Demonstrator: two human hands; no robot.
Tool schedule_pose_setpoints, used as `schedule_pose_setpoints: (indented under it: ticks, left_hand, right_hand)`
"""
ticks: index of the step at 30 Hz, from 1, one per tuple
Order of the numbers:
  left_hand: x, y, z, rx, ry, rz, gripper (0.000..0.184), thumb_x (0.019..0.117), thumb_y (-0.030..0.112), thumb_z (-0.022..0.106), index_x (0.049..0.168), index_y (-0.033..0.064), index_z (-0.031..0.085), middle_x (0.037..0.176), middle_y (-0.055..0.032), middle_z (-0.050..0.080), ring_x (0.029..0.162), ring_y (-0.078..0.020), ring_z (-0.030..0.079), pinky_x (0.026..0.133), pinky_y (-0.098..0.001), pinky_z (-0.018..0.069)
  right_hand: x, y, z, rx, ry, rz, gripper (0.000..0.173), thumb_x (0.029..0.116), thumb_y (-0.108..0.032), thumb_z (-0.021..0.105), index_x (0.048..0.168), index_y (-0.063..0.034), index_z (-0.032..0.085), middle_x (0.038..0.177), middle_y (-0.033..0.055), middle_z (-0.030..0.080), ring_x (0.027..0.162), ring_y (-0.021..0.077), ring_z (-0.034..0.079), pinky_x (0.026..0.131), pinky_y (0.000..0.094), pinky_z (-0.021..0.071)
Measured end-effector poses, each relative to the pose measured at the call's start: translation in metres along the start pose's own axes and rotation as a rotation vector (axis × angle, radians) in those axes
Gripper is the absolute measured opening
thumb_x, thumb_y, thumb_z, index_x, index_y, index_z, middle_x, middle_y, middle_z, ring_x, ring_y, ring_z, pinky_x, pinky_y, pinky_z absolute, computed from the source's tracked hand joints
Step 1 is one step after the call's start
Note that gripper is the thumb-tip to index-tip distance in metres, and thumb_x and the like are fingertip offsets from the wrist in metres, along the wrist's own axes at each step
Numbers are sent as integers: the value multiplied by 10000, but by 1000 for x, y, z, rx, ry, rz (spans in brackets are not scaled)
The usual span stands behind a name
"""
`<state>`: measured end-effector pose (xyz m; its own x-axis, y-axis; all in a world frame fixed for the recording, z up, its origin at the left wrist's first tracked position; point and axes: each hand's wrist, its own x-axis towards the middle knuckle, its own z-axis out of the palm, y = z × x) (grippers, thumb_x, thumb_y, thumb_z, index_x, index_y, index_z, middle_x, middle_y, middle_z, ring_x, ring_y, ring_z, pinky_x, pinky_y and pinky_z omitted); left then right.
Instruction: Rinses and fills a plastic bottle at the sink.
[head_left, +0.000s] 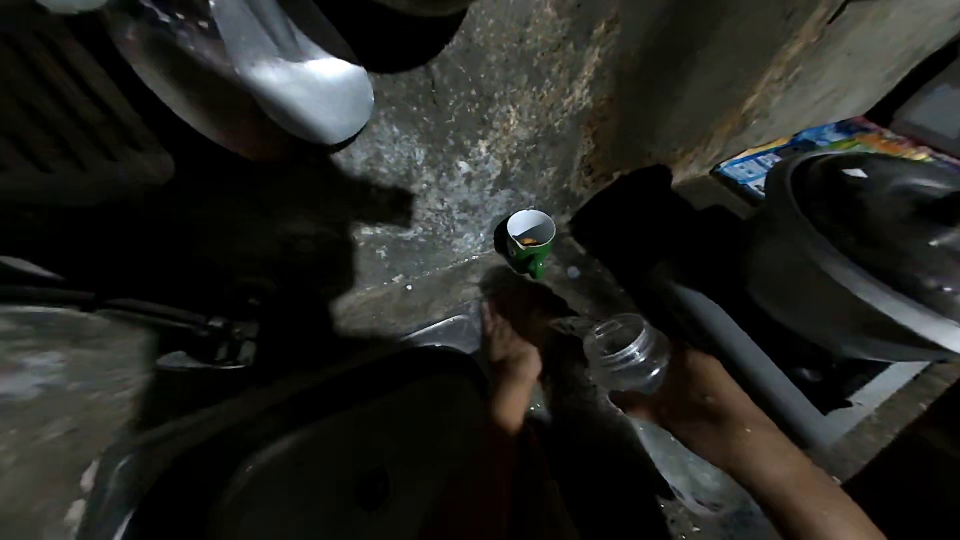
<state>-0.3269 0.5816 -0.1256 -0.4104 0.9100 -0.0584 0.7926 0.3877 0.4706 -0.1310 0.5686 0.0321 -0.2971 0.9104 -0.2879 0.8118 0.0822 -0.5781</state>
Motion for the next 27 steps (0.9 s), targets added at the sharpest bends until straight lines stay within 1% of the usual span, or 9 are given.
schedule_pose_setpoints:
  ticks: [3,6,8,11,15,18,20,24,27]
  left_hand:
    - [13,-32,-28,231,73,-191,667,1081,330,433,1618,6,206,1691,-251,87,1569,-434,49,1249,-603,24]
    - [-3,10,-21,169,-1,-233,764,980,217,615,1602,-20,239,1688,-273,-51,1548,-503,-27,1246,-620,98]
    - [-43,48,10,-101,-59,-83,618,973,170,636,1515,-33,421,1675,-206,219,1553,-377,186,1256,-517,201]
    - [-50,65,26,-134,-183,161,663,1006,193,566,1595,24,313,1689,-123,242,1574,-275,174,1279,-476,110]
    - [-23,-7,32,-97,239,222,424,1031,248,522,1342,-11,647,1451,-176,587,1445,-343,451,1247,-513,253]
    - [-1,-41,24,50,297,119,615,1087,417,300,1561,40,408,1660,-120,315,1566,-316,205,1263,-560,63]
    - [5,-18,-4,94,189,-82,624,1102,386,341,1588,-5,311,1693,-188,178,1582,-367,79,1256,-592,-4]
    - [26,57,-50,-287,189,-261,551,1016,447,604,1408,61,577,1501,-219,487,1371,-398,489,1106,-584,418]
    - [48,78,-52,-493,76,-284,459,1018,368,634,1279,-9,649,1251,-251,653,1167,-393,633,1025,-579,474]
  right_hand:
    - [-9,8,-4,84,75,-91,739,682,-376,929,1287,-80,625,1147,39,713,1075,104,679,957,331,573]
    - [-17,18,-11,102,150,-139,769,636,-451,913,1254,-83,638,1106,-7,723,1035,40,684,915,265,589]
    - [-23,23,-16,109,152,-136,786,633,-445,913,1261,-64,635,1111,5,727,1041,42,685,922,264,584]
    - [-29,28,-24,67,132,-126,805,654,-421,917,1286,-21,621,1147,63,721,1077,91,684,965,307,566]
    - [-34,39,-31,58,124,-118,831,651,-401,923,1299,11,605,1186,105,707,1113,120,672,996,313,544]
    - [-42,46,-41,71,117,-144,812,682,-352,915,1304,57,592,1194,163,699,1126,189,674,1003,364,539]
    - [-52,53,-46,84,118,-158,787,697,-330,910,1290,79,592,1182,185,700,1121,219,679,1003,388,542]
    - [-66,71,-51,151,132,-170,790,720,-327,912,1288,110,580,1191,207,695,1132,211,678,1029,374,532]
    - [-73,80,-51,164,136,-150,805,716,-327,909,1291,126,574,1203,228,686,1146,228,669,1041,384,518]
